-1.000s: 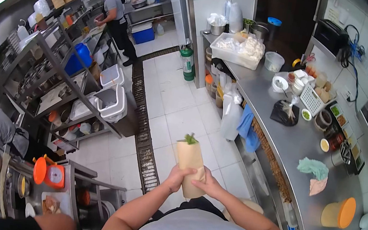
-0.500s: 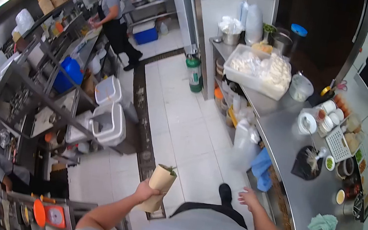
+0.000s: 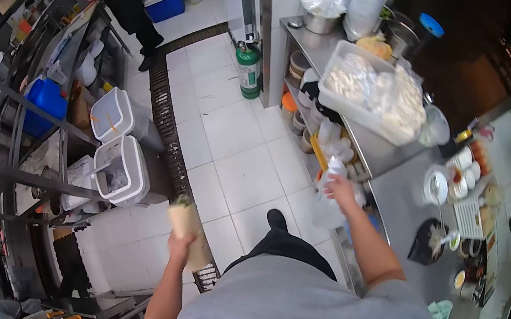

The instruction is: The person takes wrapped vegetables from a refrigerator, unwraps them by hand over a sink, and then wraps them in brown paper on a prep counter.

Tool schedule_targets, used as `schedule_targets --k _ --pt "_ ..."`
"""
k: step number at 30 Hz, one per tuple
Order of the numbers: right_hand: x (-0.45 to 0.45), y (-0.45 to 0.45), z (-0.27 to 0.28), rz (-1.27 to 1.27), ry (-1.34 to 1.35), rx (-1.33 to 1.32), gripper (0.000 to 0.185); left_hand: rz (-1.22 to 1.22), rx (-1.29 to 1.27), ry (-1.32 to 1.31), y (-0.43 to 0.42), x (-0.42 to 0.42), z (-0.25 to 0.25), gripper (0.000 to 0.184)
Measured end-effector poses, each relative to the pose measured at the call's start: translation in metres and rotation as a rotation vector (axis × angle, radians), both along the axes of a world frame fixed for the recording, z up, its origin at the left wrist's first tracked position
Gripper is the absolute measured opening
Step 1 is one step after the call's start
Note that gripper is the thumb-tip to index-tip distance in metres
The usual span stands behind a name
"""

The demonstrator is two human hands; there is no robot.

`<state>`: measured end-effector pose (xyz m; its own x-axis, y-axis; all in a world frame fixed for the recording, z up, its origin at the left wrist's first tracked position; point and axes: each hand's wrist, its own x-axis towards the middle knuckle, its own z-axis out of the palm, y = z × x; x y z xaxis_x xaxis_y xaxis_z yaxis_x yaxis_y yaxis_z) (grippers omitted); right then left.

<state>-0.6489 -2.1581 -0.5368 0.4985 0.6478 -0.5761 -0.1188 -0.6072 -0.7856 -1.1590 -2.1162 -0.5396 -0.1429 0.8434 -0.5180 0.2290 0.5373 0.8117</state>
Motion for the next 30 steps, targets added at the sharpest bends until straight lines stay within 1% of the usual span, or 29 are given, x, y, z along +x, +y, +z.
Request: schedule_targets --k 1,2,3,5,6,8,9,10,11,12,13,14,15,16,18,19,22,24,25,26,27,28,29,30 --pt "-0.003 0.024 -0.010 0.040 0.009 -0.049 0.042 0.082 -0.034 -0.025 -0.006 -0.016 0.000 0.055" --pt "-0.008 0.041 -0.022 0.079 0.026 -0.108 0.042 0.194 -0.055 -0.005 -0.013 -0.037 -0.013 0.054" --pt "-0.013 0.056 -0.035 0.061 0.065 -0.099 0.042 0.300 -0.083 0.028 -0.023 -0.059 -0.022 0.053" --pt "-0.006 0.103 -0.055 0.022 0.127 -0.069 0.042 0.422 -0.106 0.074 -0.037 -0.086 -0.022 0.052" --pt "-0.002 0.124 -0.060 0.018 0.095 -0.075 0.042 0.485 -0.108 0.091 -0.030 -0.093 -0.022 0.051" --pt "0.006 0.155 -0.070 0.013 0.030 -0.095 0.041 0.538 -0.154 0.124 -0.014 -0.084 0.003 0.051" --pt "0.039 0.161 -0.126 0.015 0.033 -0.109 0.041 0.561 -0.177 0.134 -0.004 -0.080 0.009 0.051" --pt "0.071 0.157 -0.181 0.173 -0.211 -0.052 0.041 0.514 -0.206 0.158 0.008 -0.091 -0.008 0.052" --pt "0.084 0.159 -0.236 0.332 -0.451 -0.002 0.041 0.461 -0.243 0.184 0.018 -0.105 -0.036 0.053" --pt "0.072 0.164 -0.199 0.064 -0.182 0.030 0.042 0.399 -0.284 0.215 0.023 -0.123 -0.061 0.055" --pt "0.056 0.174 -0.144 -0.224 0.082 0.061 0.043 0.319 -0.233 0.279 0.036 -0.133 -0.079 0.058" --pt "0.053 0.184 -0.123 -0.261 0.006 -0.015 0.044 0.236 -0.176 0.326 0.059 -0.132 -0.096 0.061" --pt "0.052 0.182 -0.114 -0.280 -0.072 -0.115 0.045 0.180 -0.222 0.354 0.079 -0.137 -0.102 0.060" --pt "0.058 0.181 -0.117 -0.288 -0.192 -0.140 0.045 0.133 -0.265 0.367 0.108 -0.130 -0.112 0.060" --pt "0.063 0.170 -0.131 -0.291 -0.421 -0.190 0.046 0.113 -0.255 0.184 0.163 -0.103 -0.098 0.057" --pt "0.064 0.169 -0.128 -0.246 -0.565 -0.225 0.049 0.094 -0.250 0.147 0.189 -0.091 -0.092 0.056" --pt "0.083 0.169 -0.156 -0.030 -1.249 -0.318 0.054 0.031 -0.224 0.090 0.244 -0.067 -0.084 0.057" --pt "0.130 0.177 -0.175 0.073 -0.997 -0.698 0.060 0.002 -0.223 0.076 0.261 -0.057 -0.077 0.057" --pt "0.144 0.186 -0.175 0.123 -0.861 -0.876 0.064 -0.002 -0.230 0.074 0.266 -0.051 -0.072 0.058" --pt "0.153 0.195 -0.179 -0.150 -0.863 -0.653 0.065 -0.001 -0.231 0.069 0.271 -0.042 -0.071 0.058" --pt "0.145 0.215 -0.168 -0.414 -0.843 -0.425 0.067 0.017 -0.265 0.032 0.271 -0.039 -0.071 0.059" --pt "0.132 0.233 -0.148 -0.672 -0.804 -0.194 0.069 0.014 -0.294 0.055 0.267 -0.039 -0.074 0.059" --pt "0.124 0.250 -0.125 -0.660 -0.758 -0.210 0.069 0.010 -0.322 0.078 0.264 -0.041 -0.077 0.059" --pt "0.142 0.240 -0.140 -0.548 -0.887 -0.305 0.066 0.005 -0.346 0.101 0.261 -0.041 -0.080 0.059"
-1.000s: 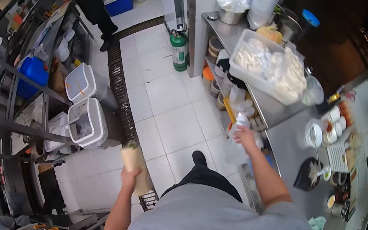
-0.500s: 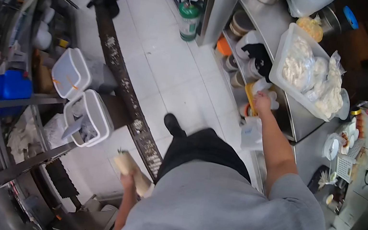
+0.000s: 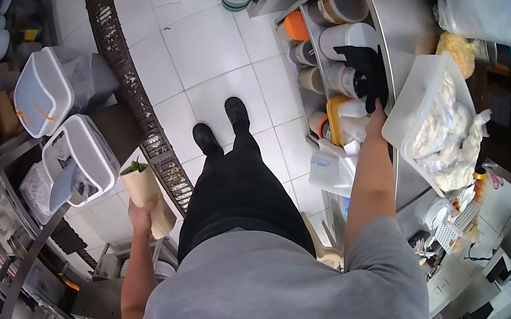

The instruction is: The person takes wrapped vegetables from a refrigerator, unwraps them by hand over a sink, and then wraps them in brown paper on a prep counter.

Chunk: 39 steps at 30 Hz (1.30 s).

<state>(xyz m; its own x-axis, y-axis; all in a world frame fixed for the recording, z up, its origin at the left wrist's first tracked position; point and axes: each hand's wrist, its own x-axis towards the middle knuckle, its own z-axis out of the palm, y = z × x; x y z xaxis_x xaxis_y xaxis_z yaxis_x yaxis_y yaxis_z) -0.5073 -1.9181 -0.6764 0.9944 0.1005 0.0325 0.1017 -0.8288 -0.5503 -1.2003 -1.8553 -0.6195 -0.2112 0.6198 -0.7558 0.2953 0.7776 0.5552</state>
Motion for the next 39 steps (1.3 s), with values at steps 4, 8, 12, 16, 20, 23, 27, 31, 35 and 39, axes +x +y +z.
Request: schedule_targets --k 4,8,12,16,20,23,27,31,35,39 --pt "0.045 -0.058 -0.009 0.051 -0.133 -0.319 0.058 -0.049 -0.141 0.130 -0.012 -0.001 -0.005 0.057" --pt "-0.004 -0.081 0.016 -0.256 -0.128 -0.244 0.048 -0.085 -0.202 0.204 -0.026 -0.012 -0.025 0.056" --pt "-0.037 -0.069 0.038 -0.533 -0.125 -0.121 0.039 -0.058 -0.227 0.183 -0.015 0.008 -0.020 0.056" --pt "-0.043 -0.055 0.031 -0.407 -0.083 -0.523 0.036 -0.101 -0.221 0.169 0.000 0.027 -0.009 0.056" --pt "-0.019 -0.026 -0.021 0.282 -0.545 -0.390 0.040 -0.083 -0.215 0.151 0.004 0.034 -0.005 0.055" --pt "-0.019 0.050 0.013 0.203 -0.067 -0.187 0.042 -0.045 -0.217 0.125 -0.004 0.021 -0.016 0.056" --pt "0.018 0.060 -0.018 0.459 0.167 -0.360 0.045 -0.058 -0.209 0.152 -0.015 0.008 -0.010 0.058" --pt "0.047 0.028 -0.039 0.214 -0.012 -0.384 0.036 -0.097 -0.269 0.240 -0.023 -0.008 -0.010 0.062" --pt "0.048 0.006 -0.052 0.122 0.322 0.925 0.022 -0.146 -0.272 0.263 -0.020 -0.013 -0.014 0.062" --pt "0.019 0.019 -0.002 0.224 0.017 -0.063 0.016 -0.148 -0.239 0.229 -0.011 -0.005 -0.016 0.059"
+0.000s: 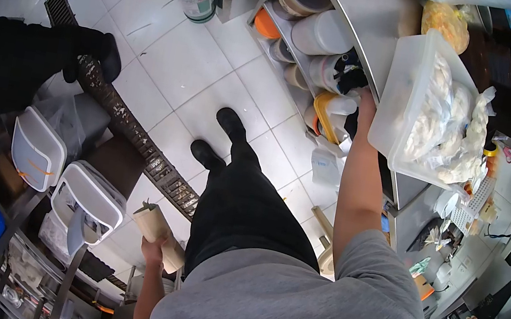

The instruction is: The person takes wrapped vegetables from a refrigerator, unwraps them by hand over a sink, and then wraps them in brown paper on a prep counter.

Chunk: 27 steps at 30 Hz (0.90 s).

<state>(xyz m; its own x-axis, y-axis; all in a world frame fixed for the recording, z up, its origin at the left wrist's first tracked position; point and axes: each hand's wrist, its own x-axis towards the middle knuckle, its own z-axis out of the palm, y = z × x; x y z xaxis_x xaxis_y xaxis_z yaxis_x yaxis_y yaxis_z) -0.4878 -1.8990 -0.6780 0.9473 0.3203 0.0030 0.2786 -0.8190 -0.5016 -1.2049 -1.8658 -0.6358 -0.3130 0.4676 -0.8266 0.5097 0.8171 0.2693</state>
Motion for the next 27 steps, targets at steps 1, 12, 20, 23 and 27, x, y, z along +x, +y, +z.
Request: schedule_targets --k 1,12,20,23,27 --pt "-0.002 0.001 0.004 0.026 -0.099 -0.236 0.016 0.017 0.017 -0.026 0.003 0.004 0.000 0.059" --pt "0.092 -0.068 -0.156 -0.403 0.346 0.310 0.017 0.044 -0.012 -0.046 0.010 0.018 0.002 0.060" --pt "0.042 -0.062 -0.088 -0.241 0.218 0.199 0.013 0.088 0.009 -0.049 0.003 0.015 0.011 0.057" --pt "0.062 -0.078 -0.102 -0.283 0.452 0.204 0.012 0.083 0.005 -0.049 -0.001 0.008 0.004 0.056" --pt "0.042 -0.055 -0.081 -0.276 0.280 0.292 0.013 0.070 -0.001 -0.055 -0.002 0.011 0.005 0.056"
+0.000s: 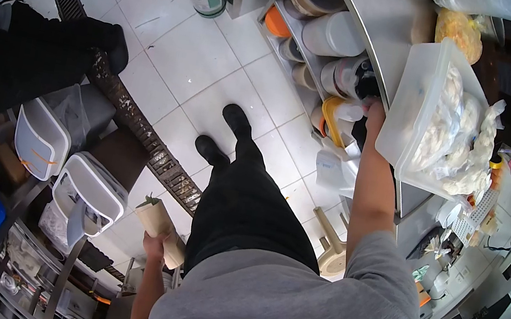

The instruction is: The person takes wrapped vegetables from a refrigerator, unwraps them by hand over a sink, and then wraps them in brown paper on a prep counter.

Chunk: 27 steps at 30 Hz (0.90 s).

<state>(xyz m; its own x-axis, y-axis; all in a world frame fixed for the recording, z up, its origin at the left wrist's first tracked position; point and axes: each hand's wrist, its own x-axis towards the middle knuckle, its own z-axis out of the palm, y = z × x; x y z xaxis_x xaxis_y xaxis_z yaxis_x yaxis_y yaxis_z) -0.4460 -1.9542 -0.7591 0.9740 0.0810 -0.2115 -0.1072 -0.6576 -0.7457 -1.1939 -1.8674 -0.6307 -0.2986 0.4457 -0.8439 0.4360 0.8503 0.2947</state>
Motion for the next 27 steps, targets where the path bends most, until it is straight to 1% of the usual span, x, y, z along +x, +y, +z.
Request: schedule_targets --k 2,3,4,5,8,9,11,14,16,18,19,21,22,23,24,26,27 --pt "-0.002 0.016 0.019 -0.021 0.084 0.020 0.015 0.002 0.000 -0.006 0.005 0.005 0.000 0.055" --pt "-0.019 0.030 0.053 0.039 0.054 -0.101 0.014 0.003 -0.006 0.000 0.006 0.008 0.004 0.055" --pt "-0.047 0.049 0.103 0.101 0.022 -0.220 0.014 0.006 -0.010 0.006 0.008 0.010 0.007 0.055" --pt "-0.061 0.059 0.130 0.166 -0.013 -0.336 0.016 0.001 -0.008 0.005 0.009 0.010 0.006 0.055" --pt "-0.049 -0.003 0.086 0.139 -0.058 0.376 0.025 -0.016 -0.018 0.012 0.009 0.008 0.008 0.056" --pt "-0.050 0.000 0.091 0.140 -0.059 0.375 0.025 -0.022 -0.026 0.014 0.009 0.007 0.008 0.056" --pt "-0.050 0.000 0.110 0.085 -0.029 0.476 0.026 -0.028 -0.038 0.020 0.011 0.009 0.006 0.057" --pt "-0.074 0.035 0.121 0.000 0.022 0.627 0.028 -0.040 -0.048 0.032 0.012 0.013 0.004 0.057" --pt "-0.056 0.077 0.111 -0.064 0.063 0.727 0.029 -0.069 -0.043 0.031 0.013 0.012 0.001 0.057" --pt "-0.066 0.110 0.105 -0.135 0.108 0.831 0.030 -0.070 -0.041 0.001 0.017 0.012 -0.001 0.058" --pt "-0.040 0.143 0.099 -0.173 0.133 0.881 0.030 -0.071 -0.042 -0.012 0.018 0.011 -0.001 0.058" --pt "-0.046 0.144 0.092 -0.256 0.183 0.976 0.031 -0.057 -0.026 -0.006 0.020 0.009 -0.001 0.058" --pt "-0.057 0.149 0.104 -0.298 0.205 1.023 0.032 -0.052 -0.019 -0.004 0.020 0.008 -0.001 0.058" --pt "-0.068 0.150 0.121 -0.236 0.202 1.100 0.034 -0.042 -0.019 0.001 0.019 0.005 -0.002 0.058" --pt "-0.069 0.138 0.111 -0.229 0.239 1.086 0.033 -0.030 -0.018 0.004 0.015 0.001 -0.004 0.058" --pt "-0.064 0.105 0.073 -0.206 0.304 1.061 0.032 -0.026 -0.037 0.026 0.014 0.003 -0.003 0.058" --pt "-0.068 0.099 0.063 -0.165 0.260 0.787 0.031 -0.035 -0.056 0.047 0.015 0.008 0.003 0.058"
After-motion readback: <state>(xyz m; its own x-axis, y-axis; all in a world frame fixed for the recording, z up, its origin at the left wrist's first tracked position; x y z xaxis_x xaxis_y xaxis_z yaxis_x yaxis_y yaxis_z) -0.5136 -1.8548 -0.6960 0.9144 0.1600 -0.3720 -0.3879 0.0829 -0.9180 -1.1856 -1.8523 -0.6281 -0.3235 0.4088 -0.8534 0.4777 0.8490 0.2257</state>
